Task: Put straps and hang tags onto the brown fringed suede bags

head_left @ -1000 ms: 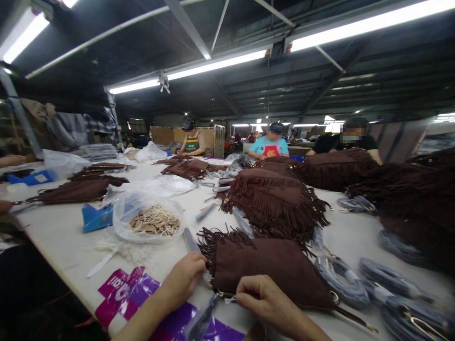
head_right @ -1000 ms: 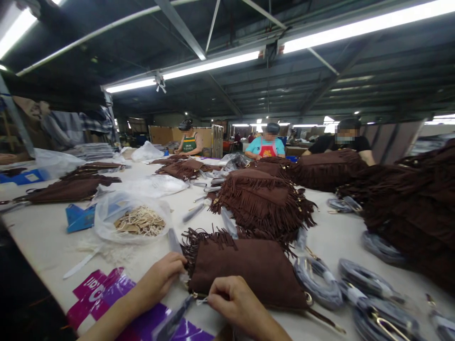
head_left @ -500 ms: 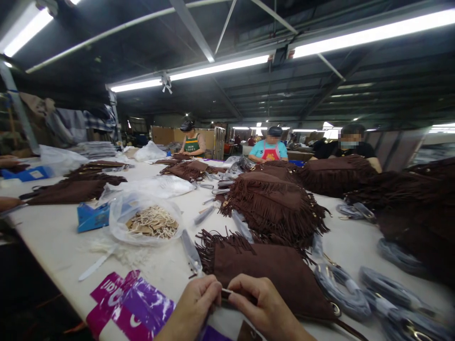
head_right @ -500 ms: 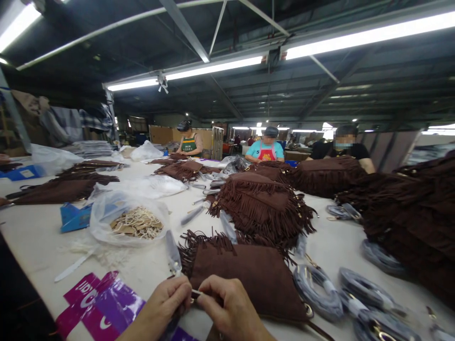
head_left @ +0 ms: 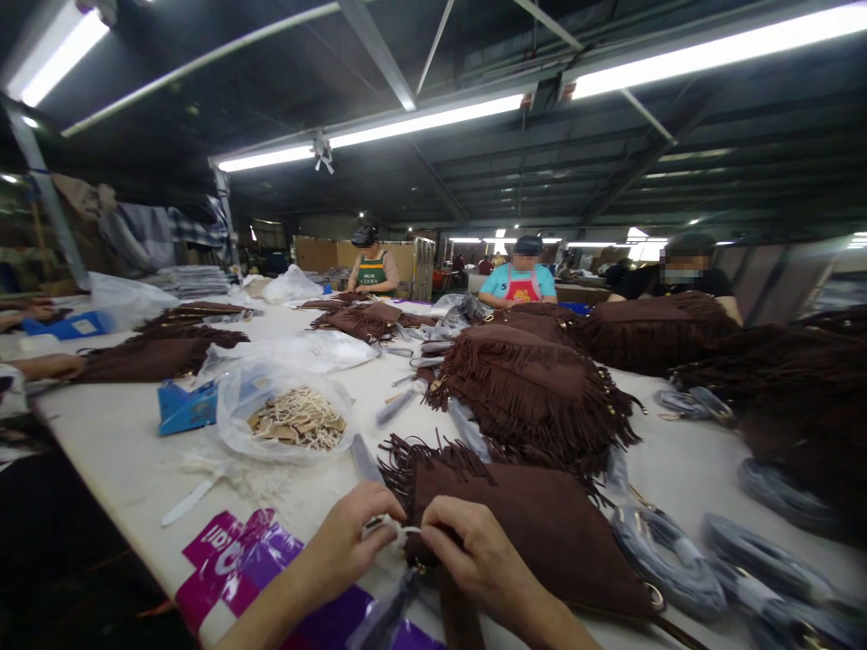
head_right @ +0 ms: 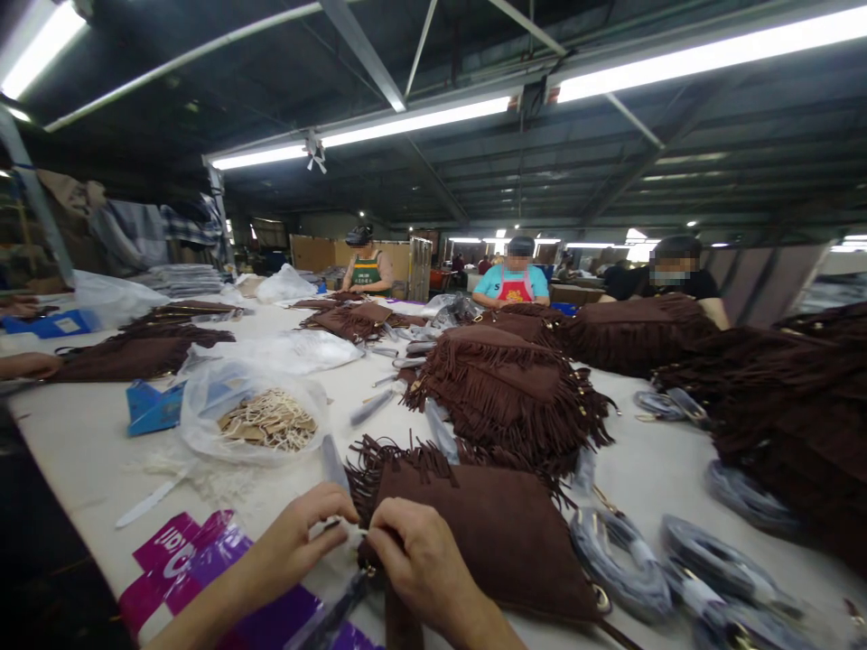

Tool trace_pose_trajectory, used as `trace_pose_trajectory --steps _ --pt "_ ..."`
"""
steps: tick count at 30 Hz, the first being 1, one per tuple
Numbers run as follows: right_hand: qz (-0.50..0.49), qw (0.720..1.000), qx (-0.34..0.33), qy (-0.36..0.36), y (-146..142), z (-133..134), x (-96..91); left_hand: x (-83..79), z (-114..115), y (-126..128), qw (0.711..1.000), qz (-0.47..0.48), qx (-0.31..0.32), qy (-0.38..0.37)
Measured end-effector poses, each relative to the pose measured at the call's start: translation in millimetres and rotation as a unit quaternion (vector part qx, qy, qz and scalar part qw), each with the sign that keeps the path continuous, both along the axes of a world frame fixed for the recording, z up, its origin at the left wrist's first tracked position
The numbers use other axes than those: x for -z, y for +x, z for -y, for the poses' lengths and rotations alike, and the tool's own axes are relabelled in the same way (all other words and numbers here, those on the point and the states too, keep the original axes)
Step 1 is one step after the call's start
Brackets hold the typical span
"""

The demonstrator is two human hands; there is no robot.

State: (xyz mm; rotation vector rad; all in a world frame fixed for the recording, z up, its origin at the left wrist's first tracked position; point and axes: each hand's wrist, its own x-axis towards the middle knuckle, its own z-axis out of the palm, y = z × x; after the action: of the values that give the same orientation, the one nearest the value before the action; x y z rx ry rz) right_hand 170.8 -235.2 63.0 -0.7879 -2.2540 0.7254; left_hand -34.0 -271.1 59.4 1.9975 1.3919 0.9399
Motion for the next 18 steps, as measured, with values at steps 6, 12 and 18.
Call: trace_pose_trajectory --steps 6,12,18 --pt "0.023 0.998 -0.034 -0.049 3.2 -7.2 20.5 24.0 -9.6 -6.3 0.946 -0.293 0.039 0.13" --pt "0.038 0.999 -0.017 -0.03 2.1 -8.6 28.1 25.5 -20.1 -7.0 0.919 -0.338 0.055 0.198" --pt "-0.008 0.998 0.015 -0.068 1.7 -10.3 24.7 18.3 -21.7 -8.2 0.904 -0.386 0.062 0.173"
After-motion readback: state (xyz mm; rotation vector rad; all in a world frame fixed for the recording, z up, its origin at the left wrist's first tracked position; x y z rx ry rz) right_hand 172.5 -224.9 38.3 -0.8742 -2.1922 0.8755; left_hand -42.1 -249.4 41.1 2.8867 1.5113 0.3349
